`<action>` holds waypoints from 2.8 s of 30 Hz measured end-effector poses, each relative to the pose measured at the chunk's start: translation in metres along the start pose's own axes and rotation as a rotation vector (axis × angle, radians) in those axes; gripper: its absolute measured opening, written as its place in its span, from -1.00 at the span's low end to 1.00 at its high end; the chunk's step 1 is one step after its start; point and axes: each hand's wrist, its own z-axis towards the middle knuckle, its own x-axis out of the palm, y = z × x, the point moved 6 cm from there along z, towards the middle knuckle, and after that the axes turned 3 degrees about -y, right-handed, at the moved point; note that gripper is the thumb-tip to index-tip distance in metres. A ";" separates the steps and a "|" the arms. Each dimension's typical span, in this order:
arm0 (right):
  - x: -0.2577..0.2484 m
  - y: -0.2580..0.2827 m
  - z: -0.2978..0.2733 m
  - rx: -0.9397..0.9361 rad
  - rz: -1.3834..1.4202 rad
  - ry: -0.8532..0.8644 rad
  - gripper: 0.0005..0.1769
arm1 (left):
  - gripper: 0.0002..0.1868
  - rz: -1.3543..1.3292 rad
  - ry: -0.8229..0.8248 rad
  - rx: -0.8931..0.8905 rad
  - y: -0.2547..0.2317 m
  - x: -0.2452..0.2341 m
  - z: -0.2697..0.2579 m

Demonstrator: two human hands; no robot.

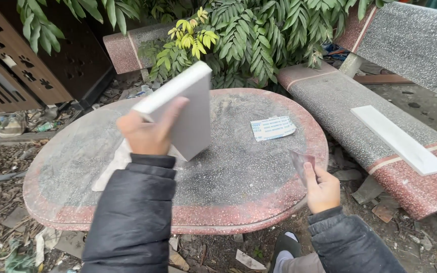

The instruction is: The person sands a white rectangular plank with sandpaper on a speckled outdoor table. They sand the top surface, edges, and sides, flipping the plank to reach different areas. A cloth and additional sandpaper sheets are visible on the table.

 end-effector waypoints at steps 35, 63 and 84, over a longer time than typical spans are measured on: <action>0.041 0.104 -0.009 -0.224 0.222 0.137 -0.79 | -0.01 0.211 0.190 -0.979 0.140 -0.206 -0.313; 0.110 0.205 -0.143 -0.764 -0.060 0.423 -0.57 | -0.49 -0.069 0.109 -1.019 0.037 -0.117 -0.331; 0.082 0.112 0.025 -0.473 -0.338 0.308 -0.58 | -0.38 -0.010 0.052 -1.147 0.049 -0.117 -0.346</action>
